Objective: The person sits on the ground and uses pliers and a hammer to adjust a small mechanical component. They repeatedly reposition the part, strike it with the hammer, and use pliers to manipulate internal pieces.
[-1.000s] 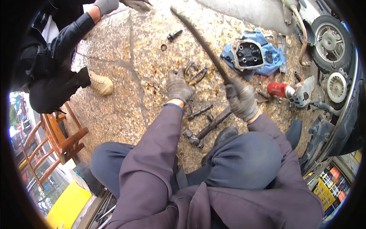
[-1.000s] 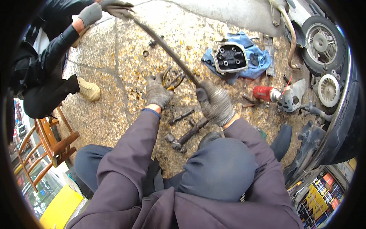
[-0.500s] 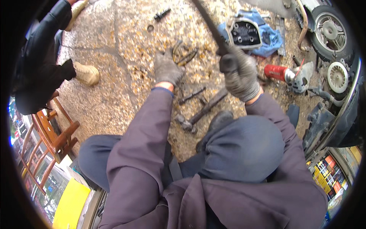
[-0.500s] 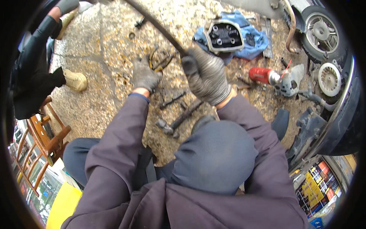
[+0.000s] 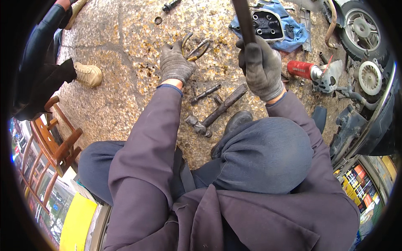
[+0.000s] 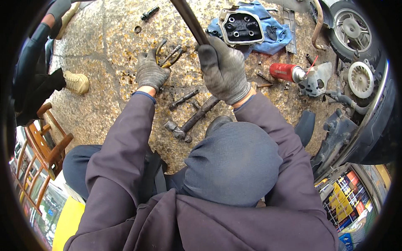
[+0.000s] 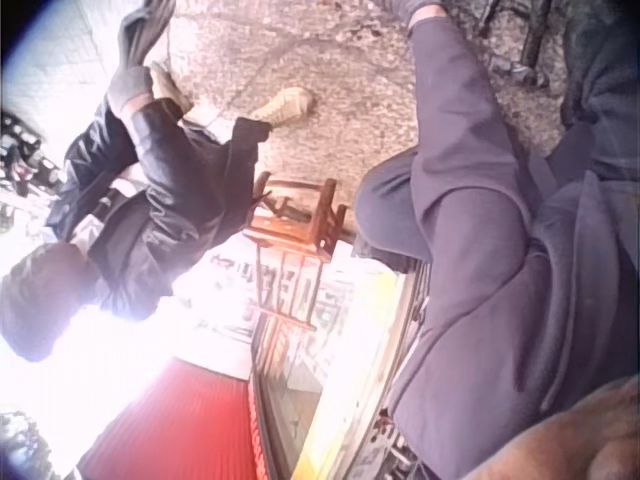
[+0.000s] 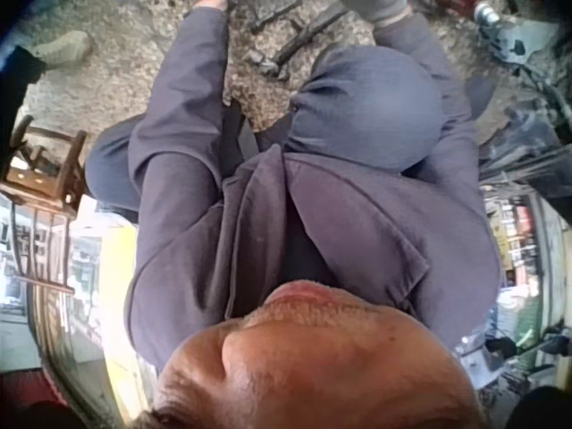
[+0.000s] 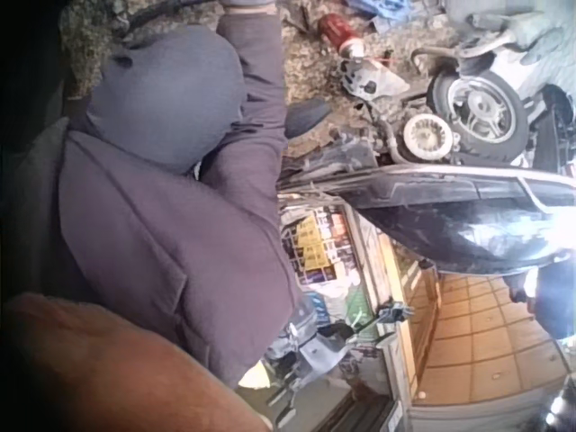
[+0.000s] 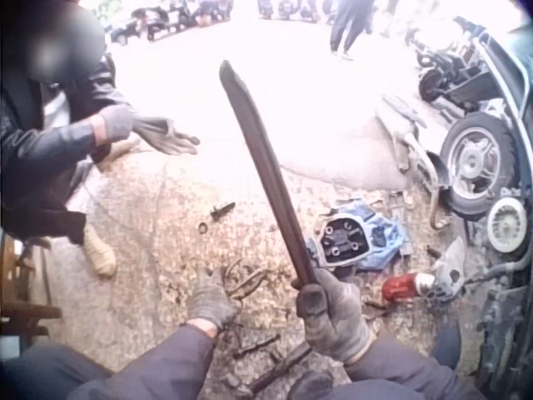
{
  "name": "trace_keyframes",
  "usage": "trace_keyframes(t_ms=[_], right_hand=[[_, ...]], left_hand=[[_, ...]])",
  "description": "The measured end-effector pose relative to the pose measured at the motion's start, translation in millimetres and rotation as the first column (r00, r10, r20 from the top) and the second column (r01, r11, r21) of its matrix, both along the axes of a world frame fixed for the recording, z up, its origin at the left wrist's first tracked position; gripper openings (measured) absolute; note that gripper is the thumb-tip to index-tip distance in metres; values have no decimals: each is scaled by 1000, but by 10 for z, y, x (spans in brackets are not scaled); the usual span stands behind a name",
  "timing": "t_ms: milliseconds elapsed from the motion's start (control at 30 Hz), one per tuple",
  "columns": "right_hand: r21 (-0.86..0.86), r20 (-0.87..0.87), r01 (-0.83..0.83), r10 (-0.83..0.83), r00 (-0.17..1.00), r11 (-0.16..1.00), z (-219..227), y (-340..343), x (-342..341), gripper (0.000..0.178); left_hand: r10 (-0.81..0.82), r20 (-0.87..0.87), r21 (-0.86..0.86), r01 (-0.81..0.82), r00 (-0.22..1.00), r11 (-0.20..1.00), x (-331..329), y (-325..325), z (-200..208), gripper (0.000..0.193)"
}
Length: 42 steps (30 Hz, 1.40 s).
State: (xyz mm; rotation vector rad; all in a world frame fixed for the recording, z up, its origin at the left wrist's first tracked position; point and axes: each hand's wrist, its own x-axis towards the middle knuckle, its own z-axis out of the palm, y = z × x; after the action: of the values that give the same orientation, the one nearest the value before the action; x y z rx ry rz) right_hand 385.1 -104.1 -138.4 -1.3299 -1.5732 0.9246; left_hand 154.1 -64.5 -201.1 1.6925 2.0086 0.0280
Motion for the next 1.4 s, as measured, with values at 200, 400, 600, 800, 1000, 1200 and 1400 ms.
trace_keyframes(t_ms=[200,400,600,800,1000,1200,1400], right_hand=[[-578,471,115,215,856,808,-453,-52,-334,47],[-47,33,-83,85,996,995,-177,40,-158,40],[-532,519,92,238,821,842,-574,-93,-288,47],[-490,462,233,23,887,840,-749,-376,61,39],[-426,739,182,225,635,886,-469,-167,-38,47],[-402,537,-314,499,680,860,-513,615,-637,61],[-592,554,-411,721,417,693,-790,552,-896,48]], left_hand=[[15,-33,-114,-19,999,993,74,66,72,82],[11,-41,-23,-12,999,1000,-9,-9,-5,76],[-19,-103,-19,17,995,1000,100,41,-3,81],[-49,-18,17,49,999,999,-27,7,-20,79],[-107,152,211,74,983,975,-179,-37,-154,63],[-130,167,174,100,977,980,-275,12,-94,65],[15,397,32,-30,918,999,-454,23,-50,53]])
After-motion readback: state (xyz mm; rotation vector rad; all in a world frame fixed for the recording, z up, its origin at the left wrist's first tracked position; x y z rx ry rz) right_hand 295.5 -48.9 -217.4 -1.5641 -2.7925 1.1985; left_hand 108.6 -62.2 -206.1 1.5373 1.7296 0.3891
